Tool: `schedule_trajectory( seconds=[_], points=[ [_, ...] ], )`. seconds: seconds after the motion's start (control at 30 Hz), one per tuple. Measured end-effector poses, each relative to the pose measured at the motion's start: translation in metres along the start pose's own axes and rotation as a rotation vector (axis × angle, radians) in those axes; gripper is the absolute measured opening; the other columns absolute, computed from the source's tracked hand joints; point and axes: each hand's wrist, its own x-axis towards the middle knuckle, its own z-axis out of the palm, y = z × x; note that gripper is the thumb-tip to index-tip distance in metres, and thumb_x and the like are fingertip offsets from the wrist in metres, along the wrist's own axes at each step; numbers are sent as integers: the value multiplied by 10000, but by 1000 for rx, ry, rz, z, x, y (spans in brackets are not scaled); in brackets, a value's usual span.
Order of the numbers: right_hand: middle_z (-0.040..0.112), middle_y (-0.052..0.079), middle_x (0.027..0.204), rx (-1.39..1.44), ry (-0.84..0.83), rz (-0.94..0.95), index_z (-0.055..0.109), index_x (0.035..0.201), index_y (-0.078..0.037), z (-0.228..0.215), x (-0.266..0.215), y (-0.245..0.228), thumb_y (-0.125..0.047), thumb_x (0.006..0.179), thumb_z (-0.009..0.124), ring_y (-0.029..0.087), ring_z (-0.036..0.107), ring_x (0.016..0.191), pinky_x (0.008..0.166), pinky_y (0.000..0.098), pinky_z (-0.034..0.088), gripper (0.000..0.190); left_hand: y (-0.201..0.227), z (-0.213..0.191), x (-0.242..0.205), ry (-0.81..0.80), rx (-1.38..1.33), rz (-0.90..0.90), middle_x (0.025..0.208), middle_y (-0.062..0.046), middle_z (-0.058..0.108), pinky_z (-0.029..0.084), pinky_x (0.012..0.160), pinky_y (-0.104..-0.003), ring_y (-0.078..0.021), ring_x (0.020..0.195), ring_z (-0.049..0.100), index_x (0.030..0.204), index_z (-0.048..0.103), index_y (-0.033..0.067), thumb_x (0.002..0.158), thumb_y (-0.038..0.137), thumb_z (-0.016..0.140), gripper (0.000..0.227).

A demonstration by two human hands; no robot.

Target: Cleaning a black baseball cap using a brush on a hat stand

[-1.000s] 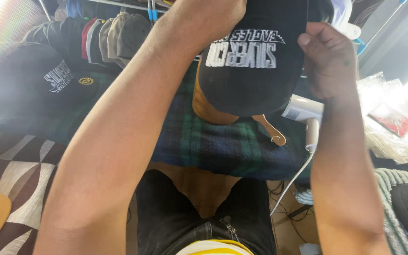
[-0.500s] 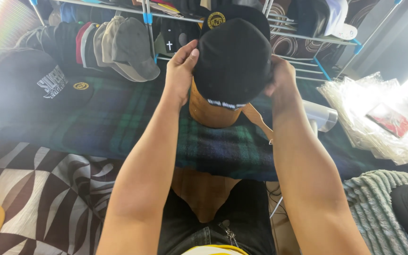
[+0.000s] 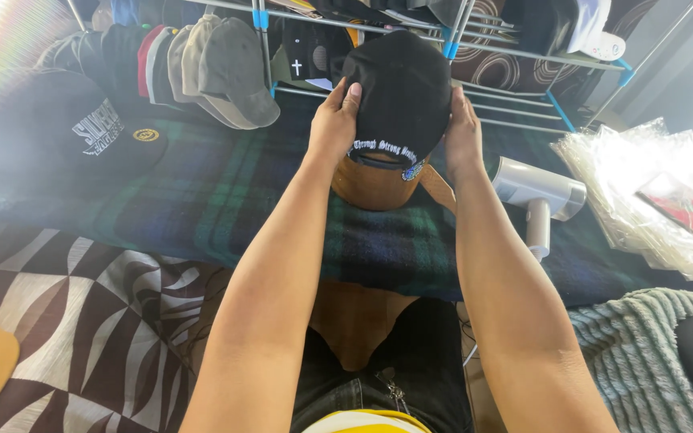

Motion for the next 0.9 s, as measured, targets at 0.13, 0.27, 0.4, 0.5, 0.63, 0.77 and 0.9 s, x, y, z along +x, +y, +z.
schedule_trajectory(
  seconds=[0.13, 0.27, 0.4, 0.5, 0.63, 0.77, 0.9],
  points=[
    [639, -20, 1338, -250, 3, 217, 583, 1404, -256, -5, -14, 1, -654, 919, 400, 256, 587, 1245, 996, 538, 487, 654, -19, 3, 1, -13, -14, -75, 1529, -94, 525, 338, 1212, -401, -266, 1452, 441, 1523, 446, 218, 907, 654, 514, 759],
    [428, 103, 1612, -301, -96, 182, 322, 1599, -252, -4, -44, -1, -542, 1061, 272, 486, 431, 1416, 965, 763, 444, 614, -56, 2, 4, -12, 31, -91, 1532, -132, 512, 320, 1233, -469, -297, 1462, 409, 1541, 434, 236, 986, 685, 466, 714],
    [473, 49, 1584, -177, -63, 343, 406, 1557, -320, -9, -44, 20, -666, 998, 373, 421, 419, 1444, 1029, 701, 437, 659, -81, -1, 0, -11, 23, -100, 1547, -116, 489, 318, 1237, -463, -288, 1471, 388, 1536, 444, 235, 1025, 605, 443, 631],
    [427, 66, 1618, -105, -77, 386, 347, 1583, -323, -3, -50, 24, -734, 971, 343, 405, 348, 1496, 1141, 710, 286, 738, -97, -1, -1, -1, 10, -118, 1516, -129, 520, 344, 1217, -467, -305, 1456, 407, 1501, 501, 205, 1046, 541, 458, 567],
    [341, 106, 1668, 96, -89, 441, 286, 1611, -290, 13, -69, 8, -838, 854, 377, 428, 271, 1538, 1190, 735, 62, 939, -76, 0, -24, -5, -89, -170, 1536, -179, 484, 298, 1236, -497, -337, 1480, 359, 1515, 475, 170, 1024, 571, 476, 635],
    [374, 106, 1653, 131, -68, 404, 273, 1614, -287, 13, -66, 14, -830, 860, 418, 426, 343, 1513, 1182, 702, 233, 940, -78, 10, -29, 42, -214, -138, 1574, -204, 421, 278, 1243, -511, -374, 1502, 303, 1543, 417, 160, 1024, 566, 494, 663],
    [421, 118, 1621, 157, -46, 392, 272, 1613, -288, 14, -66, 8, -803, 882, 435, 421, 421, 1470, 1137, 676, 352, 909, -64, 11, -30, 52, -244, -133, 1581, -214, 407, 268, 1243, -518, -378, 1506, 292, 1547, 409, 149, 1027, 561, 495, 669]
  ],
)
